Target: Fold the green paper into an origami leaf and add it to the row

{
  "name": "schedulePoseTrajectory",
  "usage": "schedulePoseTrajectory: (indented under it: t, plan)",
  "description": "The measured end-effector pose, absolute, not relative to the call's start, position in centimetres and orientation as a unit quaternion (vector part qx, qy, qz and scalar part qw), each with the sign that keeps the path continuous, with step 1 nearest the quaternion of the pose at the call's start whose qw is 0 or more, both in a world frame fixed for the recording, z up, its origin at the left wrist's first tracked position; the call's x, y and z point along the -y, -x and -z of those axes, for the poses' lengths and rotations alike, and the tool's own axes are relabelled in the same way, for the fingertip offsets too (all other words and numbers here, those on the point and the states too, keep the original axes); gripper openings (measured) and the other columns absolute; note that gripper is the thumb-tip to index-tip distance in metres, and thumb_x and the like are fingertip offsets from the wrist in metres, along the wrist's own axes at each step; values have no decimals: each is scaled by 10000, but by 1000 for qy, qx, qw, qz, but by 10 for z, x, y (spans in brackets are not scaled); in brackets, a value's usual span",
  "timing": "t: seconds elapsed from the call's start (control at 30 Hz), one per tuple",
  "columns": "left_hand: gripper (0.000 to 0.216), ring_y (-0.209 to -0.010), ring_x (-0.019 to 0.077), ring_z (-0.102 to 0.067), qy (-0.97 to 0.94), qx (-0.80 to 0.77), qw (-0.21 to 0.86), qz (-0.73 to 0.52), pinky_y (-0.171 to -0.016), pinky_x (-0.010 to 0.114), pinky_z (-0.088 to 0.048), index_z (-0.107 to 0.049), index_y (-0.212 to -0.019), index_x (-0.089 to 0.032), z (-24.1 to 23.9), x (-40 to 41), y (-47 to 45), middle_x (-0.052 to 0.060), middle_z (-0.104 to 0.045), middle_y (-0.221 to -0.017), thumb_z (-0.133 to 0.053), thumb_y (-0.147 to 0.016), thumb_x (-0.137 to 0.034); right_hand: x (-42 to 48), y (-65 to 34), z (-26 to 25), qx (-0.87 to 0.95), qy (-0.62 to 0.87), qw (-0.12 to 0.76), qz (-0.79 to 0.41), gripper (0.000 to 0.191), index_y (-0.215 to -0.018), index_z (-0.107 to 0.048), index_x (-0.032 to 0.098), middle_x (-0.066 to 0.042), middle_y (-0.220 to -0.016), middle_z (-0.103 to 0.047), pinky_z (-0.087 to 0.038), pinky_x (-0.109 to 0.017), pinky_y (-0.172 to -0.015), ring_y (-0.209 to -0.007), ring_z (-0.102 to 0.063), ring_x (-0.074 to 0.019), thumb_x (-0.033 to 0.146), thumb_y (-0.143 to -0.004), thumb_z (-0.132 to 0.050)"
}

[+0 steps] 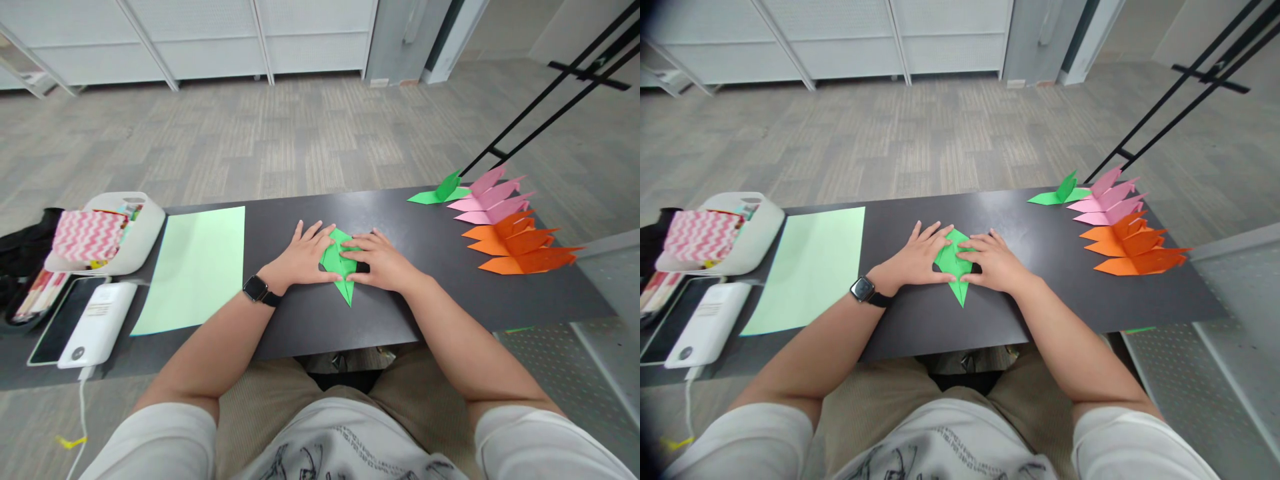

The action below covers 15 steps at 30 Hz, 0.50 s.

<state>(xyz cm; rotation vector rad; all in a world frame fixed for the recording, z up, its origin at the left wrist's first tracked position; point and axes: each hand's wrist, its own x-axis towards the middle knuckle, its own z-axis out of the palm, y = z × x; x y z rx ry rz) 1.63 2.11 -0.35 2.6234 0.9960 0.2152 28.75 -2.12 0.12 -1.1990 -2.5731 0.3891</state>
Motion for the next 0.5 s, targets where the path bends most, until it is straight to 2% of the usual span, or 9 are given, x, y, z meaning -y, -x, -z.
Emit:
schedulePoseTrajectory:
  t: [0.17, 0.27, 0.37, 0.5]
  plan:
    - [1026, -1681, 482, -194, -920, -349, 161, -72, -1328, 759, 53, -504, -1596, -147, 1, -21, -15, 204, -295, -1804, -739, -849, -810, 28, -285, -5, 889, 417, 121, -143, 706, -1480, -683, 312, -111, -1602, -623, -214, -808, -1287, -1533, -487, -440, 503, -840, -912]
    - [994, -1671, 478, -232, -923, -347, 148, -81, -1332, 754, 48, -542, -1570, -159, 1, -21, -15, 202, -334, -1789, -739, -848, -813, 30, -286, -6, 890, 412, 127, -150, 736, -1498, -661, 322, -115, -1606, -616, -204, -805, -1291, -1542, -479, -444, 537, -836, -902]
    - [922, -1649, 469, -294, -922, -355, 118, -102, -1337, 755, 27, -588, -1538, -173, 2, -17, -18, 197, -403, -1757, -713, -879, -806, 26, -292, -7, 879, 423, 167, -146, 620, -1484, -666, 319, -109, -1572, -644, -254, -768, -1292, -1512, -527, -408, 509, -917, -829]
    - [593, -1583, 438, -419, -905, -400, 54, -132, -1330, 780, -6, -688, -1450, -229, -2, -10, -21, 157, -588, -1620, -622, -1027, -640, 17, -301, -9, 855, 451, 228, -114, 389, -1347, -751, 288, -114, -1439, -725, -395, -677, -1235, -1375, -640, -365, 452, -995, -747]
